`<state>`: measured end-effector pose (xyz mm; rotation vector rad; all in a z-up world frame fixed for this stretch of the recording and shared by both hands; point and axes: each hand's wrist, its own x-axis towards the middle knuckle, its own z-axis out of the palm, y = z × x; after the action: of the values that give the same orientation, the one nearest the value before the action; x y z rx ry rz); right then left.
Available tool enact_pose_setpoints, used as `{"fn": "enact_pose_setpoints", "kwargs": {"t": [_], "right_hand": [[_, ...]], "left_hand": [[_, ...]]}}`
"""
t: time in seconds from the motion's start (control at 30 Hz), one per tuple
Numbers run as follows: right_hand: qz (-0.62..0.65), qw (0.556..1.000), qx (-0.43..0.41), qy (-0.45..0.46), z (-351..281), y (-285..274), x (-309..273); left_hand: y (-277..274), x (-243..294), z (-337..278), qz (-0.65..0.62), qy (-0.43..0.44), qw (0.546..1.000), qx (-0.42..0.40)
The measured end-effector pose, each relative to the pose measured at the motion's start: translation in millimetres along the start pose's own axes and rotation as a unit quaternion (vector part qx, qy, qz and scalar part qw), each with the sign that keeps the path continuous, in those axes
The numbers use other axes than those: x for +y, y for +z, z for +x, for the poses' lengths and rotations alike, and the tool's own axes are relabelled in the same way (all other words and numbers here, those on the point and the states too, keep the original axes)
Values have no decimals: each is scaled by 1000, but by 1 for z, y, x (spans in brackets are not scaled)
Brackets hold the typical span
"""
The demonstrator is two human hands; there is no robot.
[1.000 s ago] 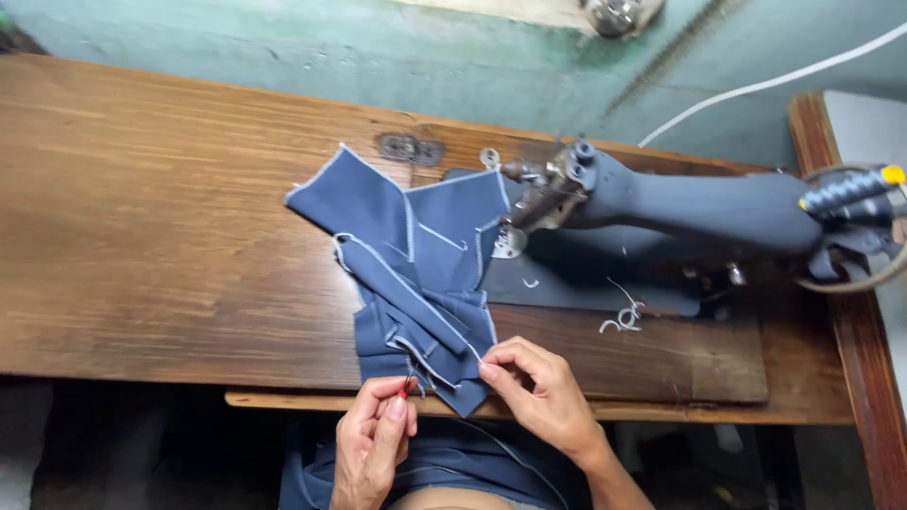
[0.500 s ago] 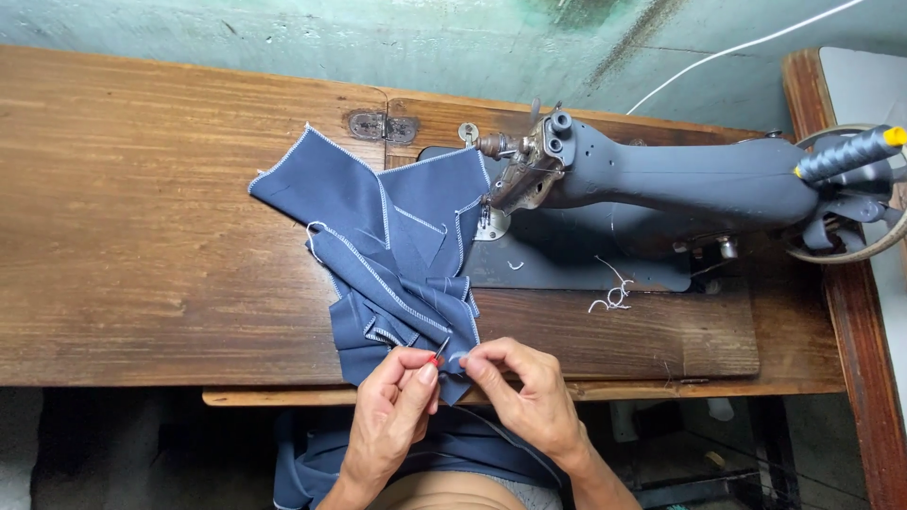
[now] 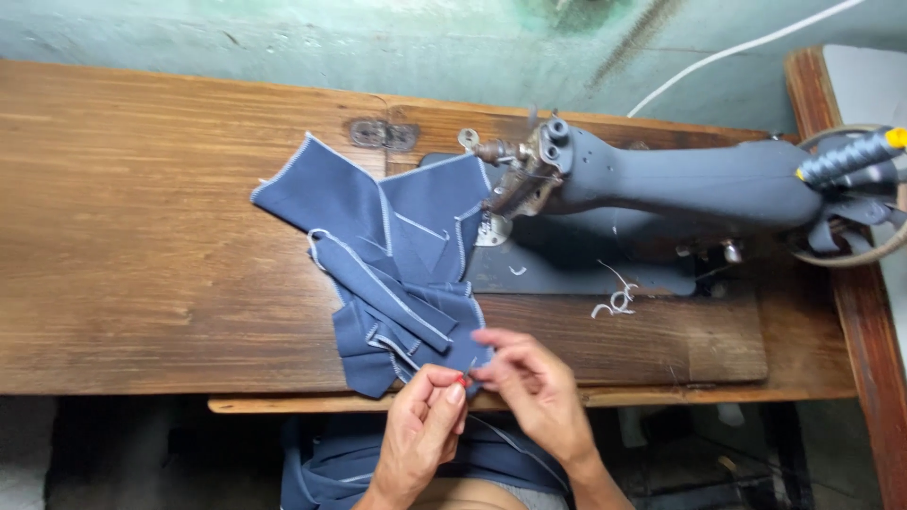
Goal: Preparing and threading a bobbin and organizing fabric pieces at a sewing machine workstation.
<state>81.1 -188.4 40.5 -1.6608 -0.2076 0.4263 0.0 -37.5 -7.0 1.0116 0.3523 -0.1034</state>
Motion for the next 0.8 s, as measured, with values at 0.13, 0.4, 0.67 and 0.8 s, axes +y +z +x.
{"fn": "enact_pose_setpoints", "kwargs": {"t": [0.13, 0.4, 0.67, 0.8], "right_hand": [[-276, 912, 234, -194, 17, -13, -12], [-342, 906, -44, -245, 105, 67, -82], [-416, 886, -200, -37, 203, 126, -59], [-51, 986, -151, 48, 198, 92, -66]], "left_hand": [[-14, -4, -8, 104, 91, 989, 49], [-59, -20, -15, 18, 143, 978, 149], [-75, -15, -27, 3, 150, 975, 162], [-84, -10, -27, 16, 141, 973, 180]]}}
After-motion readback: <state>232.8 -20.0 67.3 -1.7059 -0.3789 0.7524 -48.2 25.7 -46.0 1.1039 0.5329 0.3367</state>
